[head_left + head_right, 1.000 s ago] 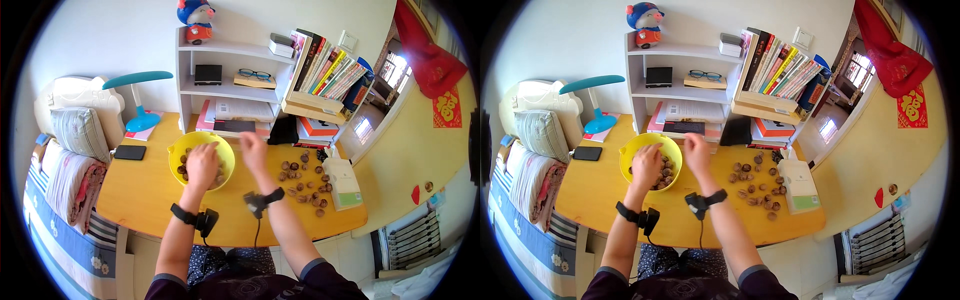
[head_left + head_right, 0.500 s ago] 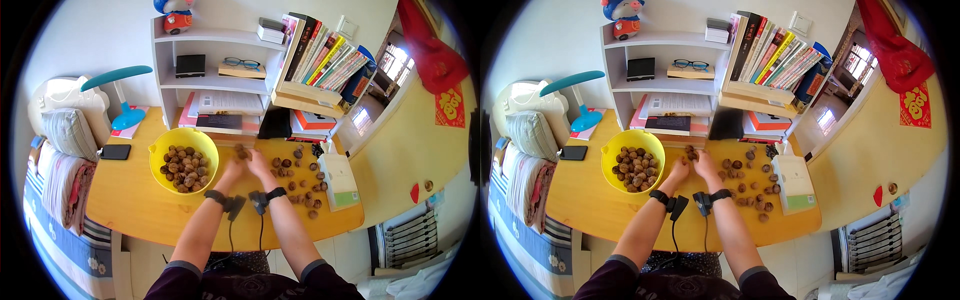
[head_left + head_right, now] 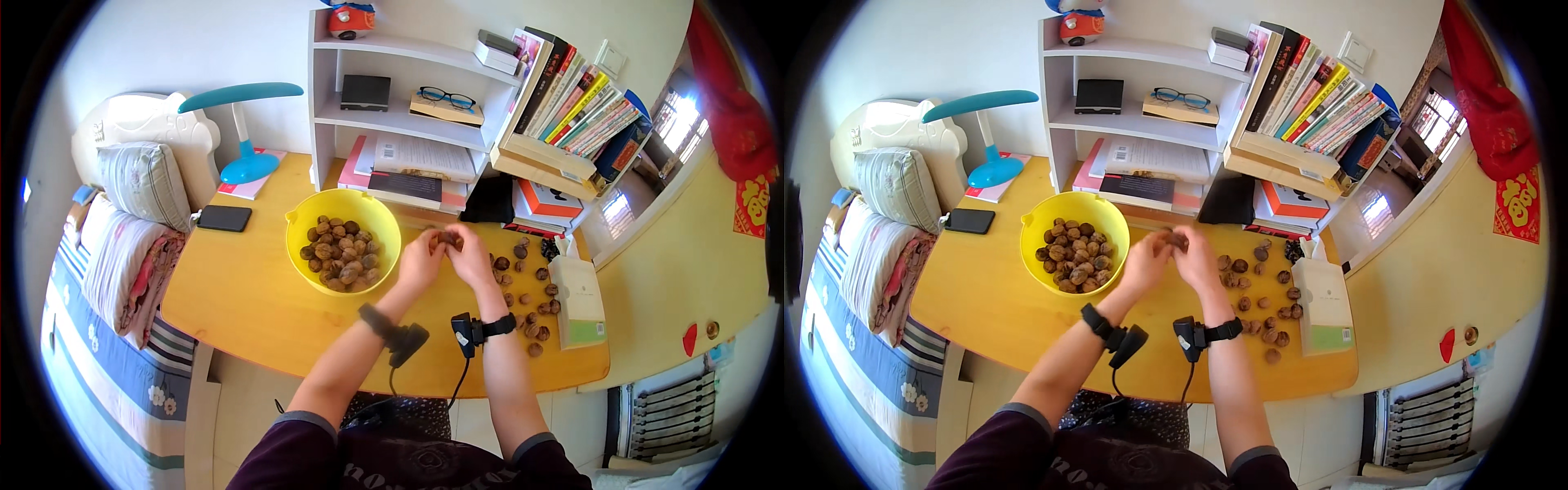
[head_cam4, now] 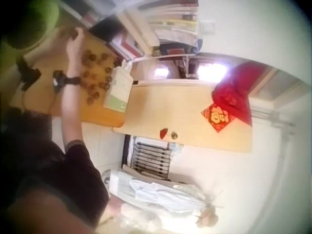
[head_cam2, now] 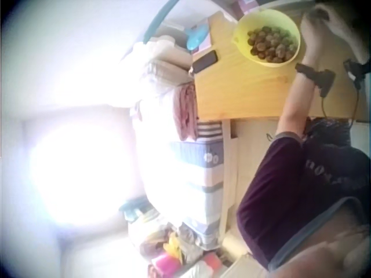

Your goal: Picking up walnuts from a desk and placing them into a yellow bowl.

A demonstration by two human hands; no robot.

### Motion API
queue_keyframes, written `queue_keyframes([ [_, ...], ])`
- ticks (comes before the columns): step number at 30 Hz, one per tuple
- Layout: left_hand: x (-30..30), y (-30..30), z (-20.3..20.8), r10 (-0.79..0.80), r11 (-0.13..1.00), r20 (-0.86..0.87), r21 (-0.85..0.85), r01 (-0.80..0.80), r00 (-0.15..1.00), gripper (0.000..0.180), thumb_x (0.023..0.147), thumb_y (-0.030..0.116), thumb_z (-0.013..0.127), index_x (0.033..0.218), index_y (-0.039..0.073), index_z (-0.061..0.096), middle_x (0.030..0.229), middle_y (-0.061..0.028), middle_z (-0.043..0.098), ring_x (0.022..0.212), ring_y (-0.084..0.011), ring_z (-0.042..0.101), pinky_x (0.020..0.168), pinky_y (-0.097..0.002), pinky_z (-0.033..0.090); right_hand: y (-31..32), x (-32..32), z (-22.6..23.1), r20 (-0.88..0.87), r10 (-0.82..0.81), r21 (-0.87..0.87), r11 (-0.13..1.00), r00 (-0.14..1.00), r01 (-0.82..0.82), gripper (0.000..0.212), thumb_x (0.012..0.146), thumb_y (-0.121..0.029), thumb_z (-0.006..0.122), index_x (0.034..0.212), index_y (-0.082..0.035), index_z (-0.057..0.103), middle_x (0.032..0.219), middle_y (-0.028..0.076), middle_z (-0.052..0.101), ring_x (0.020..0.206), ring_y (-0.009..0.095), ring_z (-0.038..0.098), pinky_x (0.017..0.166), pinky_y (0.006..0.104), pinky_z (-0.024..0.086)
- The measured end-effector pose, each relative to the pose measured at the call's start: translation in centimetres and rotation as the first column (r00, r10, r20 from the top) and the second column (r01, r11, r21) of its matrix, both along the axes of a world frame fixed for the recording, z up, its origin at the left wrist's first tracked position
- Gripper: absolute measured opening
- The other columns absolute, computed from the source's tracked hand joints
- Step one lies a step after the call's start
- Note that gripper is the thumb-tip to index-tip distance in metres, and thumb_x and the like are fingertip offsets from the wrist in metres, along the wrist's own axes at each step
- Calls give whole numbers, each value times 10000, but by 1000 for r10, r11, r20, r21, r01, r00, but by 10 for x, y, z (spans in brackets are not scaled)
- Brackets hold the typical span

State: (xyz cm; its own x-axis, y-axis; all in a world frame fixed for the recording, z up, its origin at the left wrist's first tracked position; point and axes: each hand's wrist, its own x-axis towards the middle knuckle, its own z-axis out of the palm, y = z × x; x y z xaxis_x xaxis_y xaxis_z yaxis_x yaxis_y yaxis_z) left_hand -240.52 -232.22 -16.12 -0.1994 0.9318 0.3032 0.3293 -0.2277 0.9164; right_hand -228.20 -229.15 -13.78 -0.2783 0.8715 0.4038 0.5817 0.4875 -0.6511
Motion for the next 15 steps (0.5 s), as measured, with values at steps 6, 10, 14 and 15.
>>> queue_keyframes([
  [6,-68,-34,67,196,962,-400,254,-97,895,247,806,107,558,1049,84,597,779,-166,640,716,-335,617,644,-414,481,-28,-64,56,-57,145,259,958,988,-126,294,706,-16,639,991,-41,573,945,151,590,857,321,584,754,386,475],
  [10,-112,-32,36,189,982,-703,148,-119,686,193,795,148,542,967,99,616,776,-170,640,727,-346,612,671,-463,456,-27,-106,22,263,62,397,903,963,-166,193,696,-12,581,887,-46,576,850,145,597,810,331,564,717,423,448],
  [14,-120,-26,0,86,990,-825,9,-139,559,171,745,148,538,891,105,616,781,-141,650,763,-319,622,714,-449,448,-32,-122,-10,473,-80,417,898,877,-143,87,721,-61,551,805,-70,574,807,112,612,819,293,571,700,401,427],
  [15,-115,-27,-1,99,989,-832,20,-149,546,165,738,141,535,879,107,612,782,-131,651,767,-313,623,729,-444,446,-35,-124,-11,508,-131,435,892,852,-122,71,731,-83,549,799,-81,571,824,101,616,827,282,572,706,391,428],
])
